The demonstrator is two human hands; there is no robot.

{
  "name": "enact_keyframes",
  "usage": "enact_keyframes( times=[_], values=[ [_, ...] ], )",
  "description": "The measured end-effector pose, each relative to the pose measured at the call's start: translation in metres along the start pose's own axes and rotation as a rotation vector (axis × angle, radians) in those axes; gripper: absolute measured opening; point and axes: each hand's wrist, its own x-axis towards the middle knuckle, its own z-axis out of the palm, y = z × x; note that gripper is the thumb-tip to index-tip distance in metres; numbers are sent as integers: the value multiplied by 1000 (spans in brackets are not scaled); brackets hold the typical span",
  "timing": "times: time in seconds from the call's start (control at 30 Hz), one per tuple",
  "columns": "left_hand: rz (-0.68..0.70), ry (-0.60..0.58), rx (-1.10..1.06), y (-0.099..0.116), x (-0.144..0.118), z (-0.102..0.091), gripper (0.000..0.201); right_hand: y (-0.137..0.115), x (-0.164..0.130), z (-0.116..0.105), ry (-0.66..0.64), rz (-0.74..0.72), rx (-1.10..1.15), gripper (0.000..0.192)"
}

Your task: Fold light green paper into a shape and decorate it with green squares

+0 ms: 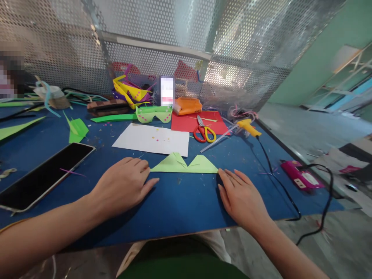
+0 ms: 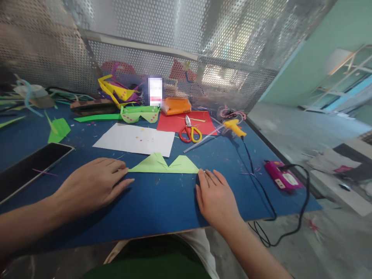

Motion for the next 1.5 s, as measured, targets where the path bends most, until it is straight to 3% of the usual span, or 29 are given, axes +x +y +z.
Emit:
enact_keyframes(
  times=[0.13,0.3,0.47,0.57,0.63,0.7,0.77,0.83,0.87,0.93,0.97,1.03,1.13,1.23,1.33,1.43,1.5],
  values=[
    [-77,-121,98,8,34,-5,42,3,9,-3,0,27,19,33],
    [-291,-219,-192,12,60,6,43,7,36,-4,-8,63,206,29],
    [-388,-248,-351,13,62,11,26,11,85,-2,-177,211,609,67],
    [-336,-205,-377,10,67,0,19,18,112,0,-277,194,757,52],
    [-288,-85,-319,7,72,-11,18,24,123,4,-317,185,839,26],
    [-262,155,-236,6,75,-20,22,28,128,8,-308,234,919,10],
    [-317,449,-233,9,76,-24,27,29,128,13,-258,326,989,18],
    [-446,604,-434,16,76,-19,28,27,125,17,-209,412,1057,27],
    [-510,568,-624,20,77,-13,29,24,124,19,-191,442,1090,30],
    [-592,280,-1050,28,79,1,38,14,121,19,-166,474,1141,32],
    [-666,149,-1195,31,80,8,41,8,119,19,-160,481,1155,31],
    [-765,14,-1381,35,82,19,43,-5,116,18,-158,485,1156,29],
    [-853,3,-1488,35,82,25,40,-18,114,16,-176,469,1109,33],
    [-919,34,-1516,29,79,25,33,-16,113,15,-216,393,1057,39],
    [-973,98,-1541,21,76,25,22,3,115,15,-257,330,979,37],
    [-990,99,-1562,15,74,26,17,30,118,16,-236,372,790,22],
    [-982,80,-1558,14,74,25,18,48,120,17,-188,410,613,24]
  ],
)
